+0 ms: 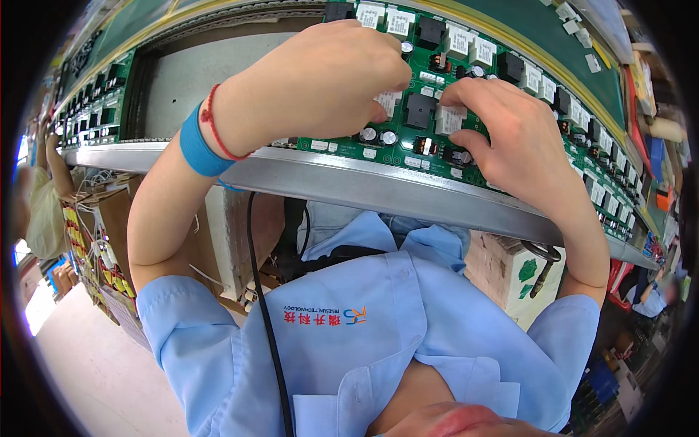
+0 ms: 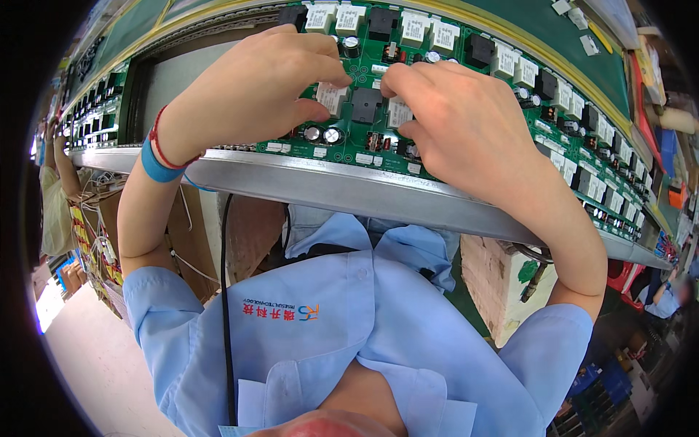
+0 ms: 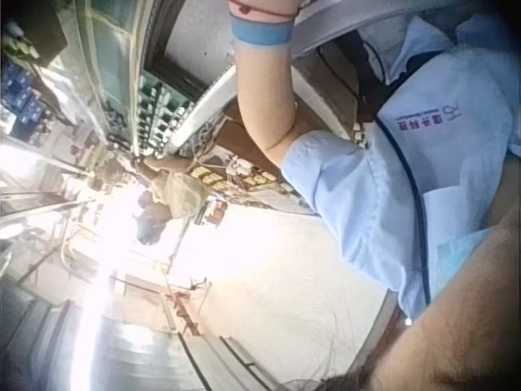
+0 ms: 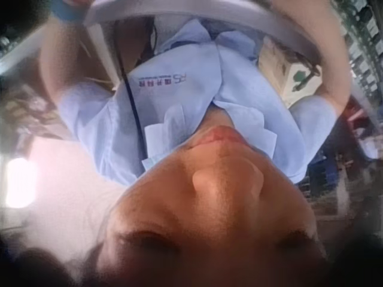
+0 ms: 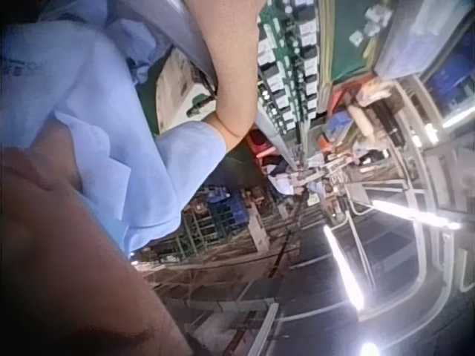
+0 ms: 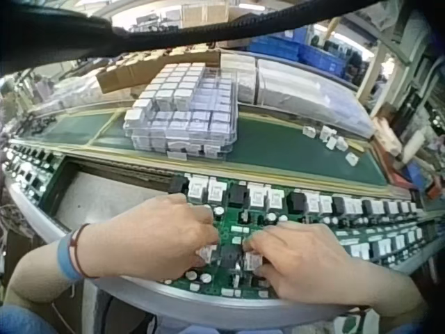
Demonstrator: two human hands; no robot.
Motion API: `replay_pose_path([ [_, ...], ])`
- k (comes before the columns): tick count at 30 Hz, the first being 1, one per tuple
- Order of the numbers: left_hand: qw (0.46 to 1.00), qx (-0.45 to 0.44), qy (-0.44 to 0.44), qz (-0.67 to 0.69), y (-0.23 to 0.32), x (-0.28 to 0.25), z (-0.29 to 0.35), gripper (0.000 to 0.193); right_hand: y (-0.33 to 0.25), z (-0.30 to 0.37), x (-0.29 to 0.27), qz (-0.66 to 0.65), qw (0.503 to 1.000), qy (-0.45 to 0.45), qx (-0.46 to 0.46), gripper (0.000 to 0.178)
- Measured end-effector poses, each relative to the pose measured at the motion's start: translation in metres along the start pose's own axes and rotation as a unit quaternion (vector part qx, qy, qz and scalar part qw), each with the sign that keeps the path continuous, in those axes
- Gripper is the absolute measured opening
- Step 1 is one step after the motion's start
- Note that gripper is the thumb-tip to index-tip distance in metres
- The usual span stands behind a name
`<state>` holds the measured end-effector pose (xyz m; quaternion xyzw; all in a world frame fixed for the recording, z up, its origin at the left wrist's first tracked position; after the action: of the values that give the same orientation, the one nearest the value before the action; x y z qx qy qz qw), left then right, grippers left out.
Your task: Manually install white plastic components onto PCB boards on an assembly line.
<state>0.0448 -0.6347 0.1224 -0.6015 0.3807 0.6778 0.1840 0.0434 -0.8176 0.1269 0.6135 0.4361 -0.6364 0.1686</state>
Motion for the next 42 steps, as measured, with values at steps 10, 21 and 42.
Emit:
replay_pose_path([
  [10,0.999,0.013,-0.033,0.000,-0.007,0.002,-0.008,0.023,-0.006,-0.005,-0.001,0.031,0.999,-0.035,-0.010,0.036],
  [21,0.999,0.050,-0.017,-0.005,-0.004,0.000,-0.010,0.024,-0.008,-0.006,-0.001,0.021,0.999,-0.033,-0.013,0.038],
  [42,0.968,0.037,-0.247,-0.022,0.012,-0.016,-0.035,0.017,0.002,0.000,0.001,0.027,0.998,-0.050,0.005,0.041],
])
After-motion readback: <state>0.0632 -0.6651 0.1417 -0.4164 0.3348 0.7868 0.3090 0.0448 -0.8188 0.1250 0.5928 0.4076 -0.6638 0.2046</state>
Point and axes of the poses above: each hand's wrist, its own z-axis away from the middle knuckle, its own x-axis out of the palm, y = z × x, the point moved 4 cm from there along -z, towards the middle knuckle, and after that the axes turned 3 degrees about x, right-handed, at the moved point
